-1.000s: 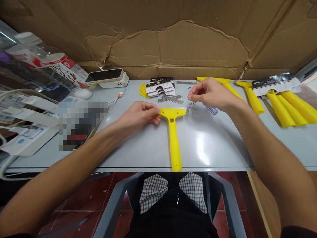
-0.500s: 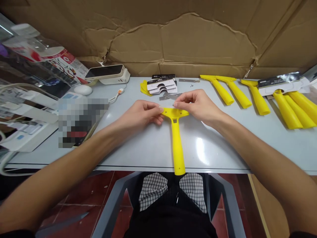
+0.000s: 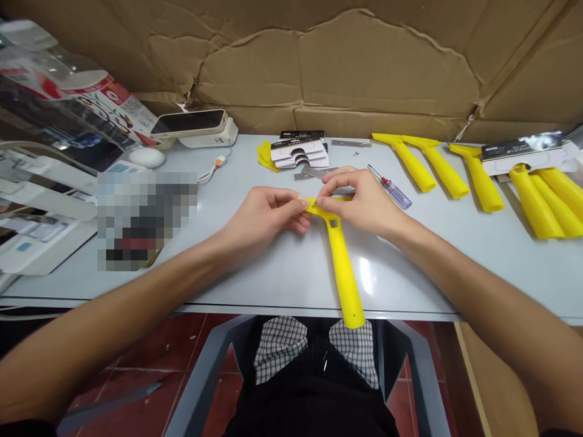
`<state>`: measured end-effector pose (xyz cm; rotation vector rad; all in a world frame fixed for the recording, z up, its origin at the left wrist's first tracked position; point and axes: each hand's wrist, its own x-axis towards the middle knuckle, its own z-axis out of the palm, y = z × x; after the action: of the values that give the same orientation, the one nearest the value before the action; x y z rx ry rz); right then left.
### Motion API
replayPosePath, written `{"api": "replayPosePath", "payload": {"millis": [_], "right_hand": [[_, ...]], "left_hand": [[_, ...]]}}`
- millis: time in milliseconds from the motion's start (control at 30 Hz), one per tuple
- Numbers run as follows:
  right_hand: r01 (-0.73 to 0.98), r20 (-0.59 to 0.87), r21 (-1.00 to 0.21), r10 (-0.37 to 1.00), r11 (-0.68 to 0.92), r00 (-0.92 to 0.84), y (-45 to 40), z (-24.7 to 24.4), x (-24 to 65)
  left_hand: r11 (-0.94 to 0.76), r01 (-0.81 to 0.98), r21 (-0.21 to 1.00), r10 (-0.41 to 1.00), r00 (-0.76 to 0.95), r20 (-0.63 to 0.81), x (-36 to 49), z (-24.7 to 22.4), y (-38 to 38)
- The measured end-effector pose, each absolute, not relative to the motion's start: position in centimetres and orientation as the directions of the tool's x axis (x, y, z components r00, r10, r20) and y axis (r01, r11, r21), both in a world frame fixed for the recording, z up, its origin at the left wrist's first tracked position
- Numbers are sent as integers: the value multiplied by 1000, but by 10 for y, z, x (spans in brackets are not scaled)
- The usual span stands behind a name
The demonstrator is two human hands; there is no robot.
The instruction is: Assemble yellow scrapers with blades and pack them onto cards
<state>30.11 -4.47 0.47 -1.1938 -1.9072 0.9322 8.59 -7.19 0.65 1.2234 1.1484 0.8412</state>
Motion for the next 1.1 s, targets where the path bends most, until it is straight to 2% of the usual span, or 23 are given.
{"api": "replayPosePath", "payload": {"millis": [333, 600, 833, 1100], "right_hand": [[565, 306, -672, 874, 479, -378, -52, 5, 299], [520, 276, -706, 863, 481, -423, -51, 9, 300], [501, 438, -580, 765, 642, -473, -51, 9, 302], [515, 471, -466, 694, 719, -544, -48, 5, 305]], "left_hand": [[197, 103, 975, 939, 266, -218, 90, 1, -71], [182, 108, 977, 941, 269, -205, 88, 3, -70], [170, 89, 981, 951, 246, -187, 85, 5, -69], [159, 103, 982, 951, 251, -181, 84, 6, -68]]}}
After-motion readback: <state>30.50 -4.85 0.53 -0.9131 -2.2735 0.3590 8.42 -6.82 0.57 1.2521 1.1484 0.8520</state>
